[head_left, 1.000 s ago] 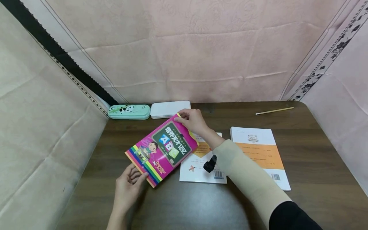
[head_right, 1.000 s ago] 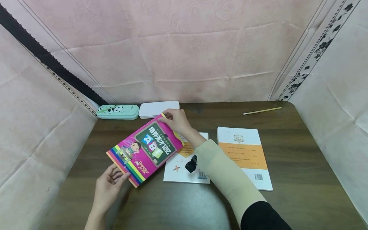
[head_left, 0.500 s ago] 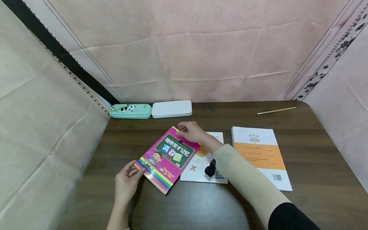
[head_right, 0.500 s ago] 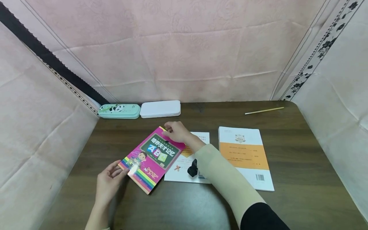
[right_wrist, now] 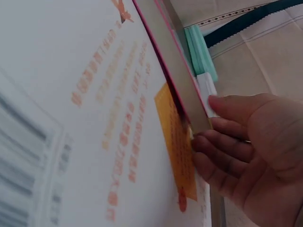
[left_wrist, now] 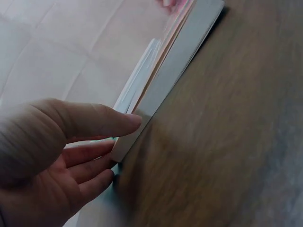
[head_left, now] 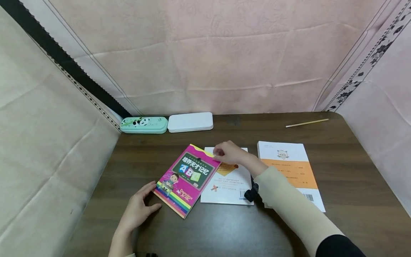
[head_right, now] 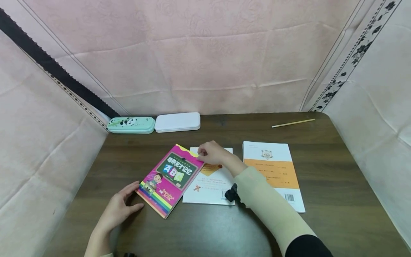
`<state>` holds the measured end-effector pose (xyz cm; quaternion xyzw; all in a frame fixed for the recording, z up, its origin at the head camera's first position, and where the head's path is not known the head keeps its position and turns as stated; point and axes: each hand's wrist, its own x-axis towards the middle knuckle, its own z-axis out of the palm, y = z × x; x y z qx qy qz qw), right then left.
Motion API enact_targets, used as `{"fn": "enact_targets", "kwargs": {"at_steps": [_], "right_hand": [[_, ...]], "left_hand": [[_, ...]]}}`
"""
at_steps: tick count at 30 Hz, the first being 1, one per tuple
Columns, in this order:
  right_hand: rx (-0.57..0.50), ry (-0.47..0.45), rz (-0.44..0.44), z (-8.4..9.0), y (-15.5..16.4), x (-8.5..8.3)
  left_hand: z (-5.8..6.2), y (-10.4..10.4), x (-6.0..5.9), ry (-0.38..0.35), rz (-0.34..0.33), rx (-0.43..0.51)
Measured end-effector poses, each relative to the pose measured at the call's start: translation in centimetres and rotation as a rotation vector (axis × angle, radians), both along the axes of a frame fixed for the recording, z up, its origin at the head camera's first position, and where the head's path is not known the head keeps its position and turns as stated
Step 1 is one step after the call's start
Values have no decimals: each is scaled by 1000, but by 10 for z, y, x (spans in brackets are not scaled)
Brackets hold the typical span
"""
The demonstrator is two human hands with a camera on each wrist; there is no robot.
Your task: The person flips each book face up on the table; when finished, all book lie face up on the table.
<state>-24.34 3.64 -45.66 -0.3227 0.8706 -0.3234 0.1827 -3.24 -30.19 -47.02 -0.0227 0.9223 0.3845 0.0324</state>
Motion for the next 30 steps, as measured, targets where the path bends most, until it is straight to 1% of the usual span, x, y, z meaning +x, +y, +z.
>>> {"fn": "enact_targets", "kwargs": {"at_steps": [2,5,7,9,12,14,16,20,26,28,30], "right_hand": [[22,-43,30,4,5,3],[51,-110,63,9,9,6],[58,-133,72,11,9,9],[56,-109,75,11,7,11],[39,-44,64,8,3,12],[29,-7,44,6,0,12],[21,10,21,5,-3,11],[16,37,-2,1,-9,6],[31,123,-7,-10,-21,-5],[33,137,-12,-14,-25,-8],[31,127,-14,-15,-29,-10]], "left_hand": [[0,0,-2,-21,1,4],[-2,0,-4,-21,8,0],[-3,1,-4,-16,11,-9],[-4,2,-4,-14,10,-20],[-4,3,-3,-4,8,-36],[-4,4,-2,4,7,-46],[-4,4,-2,14,9,-54],[-6,5,-1,28,19,-63],[-9,5,-1,31,21,-83],[-9,6,-1,27,25,-87],[-10,6,-2,22,30,-89]]}}
